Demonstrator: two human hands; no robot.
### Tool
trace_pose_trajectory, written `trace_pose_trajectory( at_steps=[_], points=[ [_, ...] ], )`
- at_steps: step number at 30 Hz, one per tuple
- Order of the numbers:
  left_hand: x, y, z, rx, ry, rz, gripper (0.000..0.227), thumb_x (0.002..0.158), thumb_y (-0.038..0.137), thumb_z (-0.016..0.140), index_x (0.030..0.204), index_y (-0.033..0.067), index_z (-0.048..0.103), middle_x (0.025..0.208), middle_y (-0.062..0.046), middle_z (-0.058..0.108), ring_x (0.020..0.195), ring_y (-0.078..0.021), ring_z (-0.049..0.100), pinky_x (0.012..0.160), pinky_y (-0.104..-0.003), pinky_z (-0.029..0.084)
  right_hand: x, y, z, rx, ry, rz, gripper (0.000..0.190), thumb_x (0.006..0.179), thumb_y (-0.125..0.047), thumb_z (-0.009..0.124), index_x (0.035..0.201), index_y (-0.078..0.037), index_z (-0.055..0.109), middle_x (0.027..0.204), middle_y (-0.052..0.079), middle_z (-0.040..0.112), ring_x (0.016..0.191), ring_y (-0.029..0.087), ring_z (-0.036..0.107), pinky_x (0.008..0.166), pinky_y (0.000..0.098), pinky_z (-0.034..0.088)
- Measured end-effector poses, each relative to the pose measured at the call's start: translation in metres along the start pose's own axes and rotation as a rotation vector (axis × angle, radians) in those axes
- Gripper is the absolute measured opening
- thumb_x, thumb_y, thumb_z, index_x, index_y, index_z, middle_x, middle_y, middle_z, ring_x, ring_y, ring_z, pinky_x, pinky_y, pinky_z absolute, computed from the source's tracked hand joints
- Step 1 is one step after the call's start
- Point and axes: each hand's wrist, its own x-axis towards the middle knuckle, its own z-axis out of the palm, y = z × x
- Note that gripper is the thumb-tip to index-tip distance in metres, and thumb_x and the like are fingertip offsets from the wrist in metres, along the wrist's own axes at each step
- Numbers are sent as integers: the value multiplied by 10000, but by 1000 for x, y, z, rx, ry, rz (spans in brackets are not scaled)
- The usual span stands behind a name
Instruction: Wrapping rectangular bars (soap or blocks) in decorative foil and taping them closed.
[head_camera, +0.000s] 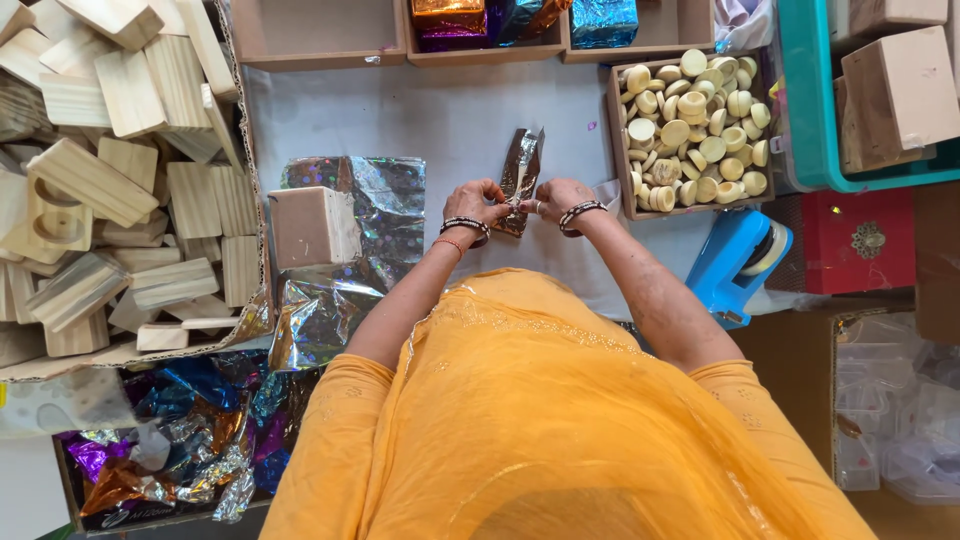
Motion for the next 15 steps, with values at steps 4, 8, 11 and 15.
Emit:
trace_pose_trajectory(
  at_steps=[4, 8, 11, 15],
  points=[
    [-13, 19, -14, 13, 5, 3, 302, 704, 450, 850, 887, 220, 782, 904, -28, 775, 888, -238, 741, 819, -383, 576, 3, 2, 3, -20, 9, 4, 549, 875, -662, 674, 1010, -139, 773, 946, 110, 752, 954, 310, 704, 849, 457, 542],
    [-12, 15, -5, 7, 19, -34, 310, 719, 479, 822, 880, 217, 780, 891, -40, 781, 865, -244, 746, 808, -382, 580, 4, 2, 2, -12, -14, 12, 591, 858, -694, 671, 1021, -134, 765, 963, 93, 763, 970, 298, 713, 855, 446, 548],
    [-5, 6, 6, 8, 49, -8, 233, 749, 417, 804, 878, 224, 780, 899, -32, 786, 863, -244, 753, 814, -384, 584, 4, 3, 3, 9, 7, 15, 591, 824, -694, 682, 1075, -162, 737, 989, 77, 750, 976, 297, 701, 831, 452, 543],
    [-4, 3, 9, 22, 71, 13, 220, 768, 400, 817, 879, 217, 768, 894, -39, 778, 869, -251, 748, 811, -395, 581, -4, -1, 0, -6, 1, 16, 594, 845, -694, 686, 1069, -147, 746, 996, 100, 752, 979, 307, 704, 839, 449, 542]
  ],
)
